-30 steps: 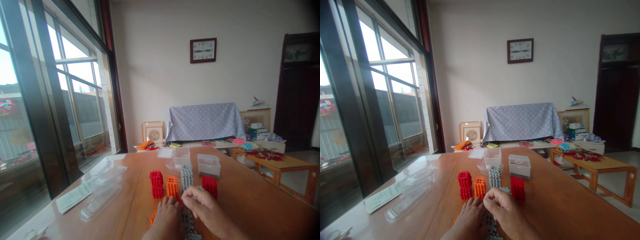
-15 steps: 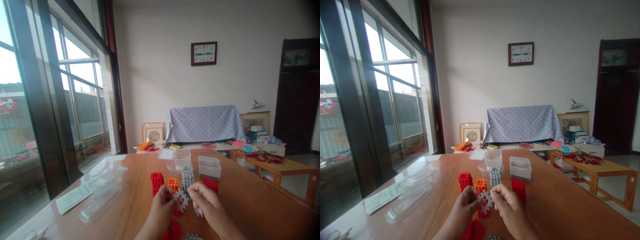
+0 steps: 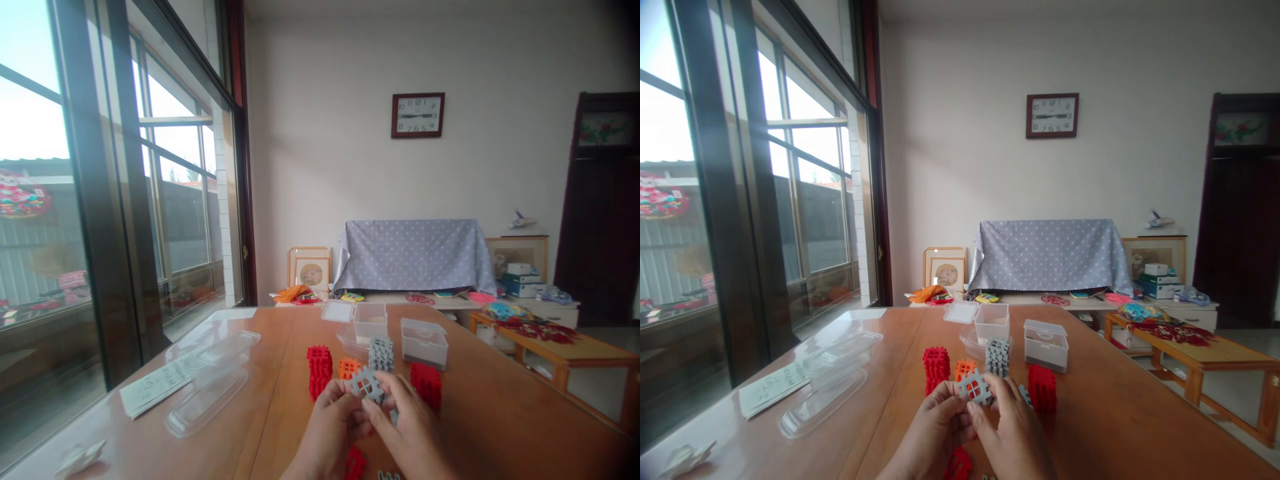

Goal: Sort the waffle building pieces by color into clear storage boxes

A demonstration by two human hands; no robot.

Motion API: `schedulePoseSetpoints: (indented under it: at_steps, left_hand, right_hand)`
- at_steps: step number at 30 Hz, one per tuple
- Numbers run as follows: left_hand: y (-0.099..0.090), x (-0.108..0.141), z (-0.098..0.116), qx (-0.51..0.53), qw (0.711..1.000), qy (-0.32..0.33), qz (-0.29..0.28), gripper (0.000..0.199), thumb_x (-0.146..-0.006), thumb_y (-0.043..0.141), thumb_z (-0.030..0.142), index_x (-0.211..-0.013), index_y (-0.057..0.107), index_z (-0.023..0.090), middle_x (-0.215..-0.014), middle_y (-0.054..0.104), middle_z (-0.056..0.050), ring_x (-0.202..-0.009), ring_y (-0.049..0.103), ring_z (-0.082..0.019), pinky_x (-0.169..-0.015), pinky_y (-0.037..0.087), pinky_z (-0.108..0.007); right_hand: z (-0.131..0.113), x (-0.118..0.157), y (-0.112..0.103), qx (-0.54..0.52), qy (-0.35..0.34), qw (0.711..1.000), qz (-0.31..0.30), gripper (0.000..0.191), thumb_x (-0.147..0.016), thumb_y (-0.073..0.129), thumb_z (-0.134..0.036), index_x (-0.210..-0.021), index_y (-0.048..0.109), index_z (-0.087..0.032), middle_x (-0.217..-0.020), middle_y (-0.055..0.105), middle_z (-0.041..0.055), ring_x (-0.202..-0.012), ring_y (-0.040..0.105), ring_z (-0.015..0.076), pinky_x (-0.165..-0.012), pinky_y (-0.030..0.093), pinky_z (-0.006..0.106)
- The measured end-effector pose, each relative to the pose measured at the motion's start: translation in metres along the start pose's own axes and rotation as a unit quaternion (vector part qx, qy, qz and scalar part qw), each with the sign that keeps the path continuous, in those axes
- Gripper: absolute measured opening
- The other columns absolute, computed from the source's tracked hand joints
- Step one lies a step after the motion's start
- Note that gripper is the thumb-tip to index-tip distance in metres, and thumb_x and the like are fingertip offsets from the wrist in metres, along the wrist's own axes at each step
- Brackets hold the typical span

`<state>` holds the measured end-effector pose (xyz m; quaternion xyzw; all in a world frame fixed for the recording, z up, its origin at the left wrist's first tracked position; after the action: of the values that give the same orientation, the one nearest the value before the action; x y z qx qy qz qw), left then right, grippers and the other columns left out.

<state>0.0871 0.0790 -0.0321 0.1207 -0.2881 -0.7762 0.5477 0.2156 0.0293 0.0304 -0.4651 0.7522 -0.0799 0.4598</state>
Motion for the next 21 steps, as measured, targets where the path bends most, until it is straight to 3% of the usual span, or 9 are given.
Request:
schedulePoseSetpoints:
  at_steps: [5,9,15,21]
  left_hand:
    - [-0.007,-0.004,-0.002,0.015,1.0,-0.001,0.014,0.033,-0.068,0.081,0.027,-0.084,0.053,0.019,-0.074,0.068,-0.002,-0.061,0.063,-0.012,-0.062,0.05,-0.023]
    - [-0.007,-0.005,0.001,0.032,0.999,0.007,0.005,0.032,-0.067,0.081,0.026,-0.082,0.054,0.019,-0.073,0.067,-0.002,-0.061,0.063,-0.012,-0.063,0.049,-0.024]
    - [-0.004,-0.003,0.001,0.048,0.999,-0.001,-0.022,0.033,-0.066,0.084,0.026,-0.082,0.056,0.019,-0.075,0.069,-0.002,-0.065,0.064,-0.013,-0.068,0.049,-0.024]
    - [-0.002,-0.002,0.007,0.057,0.998,0.012,-0.035,0.038,-0.064,0.087,0.027,-0.077,0.052,0.02,-0.076,0.068,-0.001,-0.066,0.061,-0.012,-0.066,0.045,-0.023]
  right_hand:
    - [-0.008,0.001,-0.002,0.036,-0.019,0.999,0.019,0.049,-0.088,0.061,-0.034,-0.136,0.051,-0.029,-0.123,0.064,0.0068,-0.102,0.069,0.024,-0.086,0.059,0.036]
    - [-0.011,0.003,-0.002,0.063,-0.011,0.997,0.034,0.044,-0.087,0.063,-0.035,-0.129,0.052,-0.027,-0.122,0.064,0.0082,-0.111,0.065,0.0285,-0.093,0.056,0.042]
    - [-0.01,-0.001,-0.001,0.059,0.013,0.998,0.024,0.043,-0.087,0.062,-0.036,-0.129,0.053,-0.028,-0.124,0.063,0.0078,-0.107,0.067,0.0273,-0.085,0.058,0.038]
    - [-0.019,-0.006,-0.007,0.033,0.036,0.999,0.003,0.048,-0.082,0.063,-0.038,-0.129,0.057,-0.028,-0.119,0.064,0.0053,-0.084,0.069,0.0205,-0.076,0.058,0.034]
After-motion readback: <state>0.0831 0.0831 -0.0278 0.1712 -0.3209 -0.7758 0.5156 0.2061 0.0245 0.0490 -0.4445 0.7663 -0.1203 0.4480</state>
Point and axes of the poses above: each hand's wrist, its own x-axis away from the middle knuckle, its own y-axis out of the palm, z = x × y, the point moved 10 cm from there along -x, towards the middle knuckle
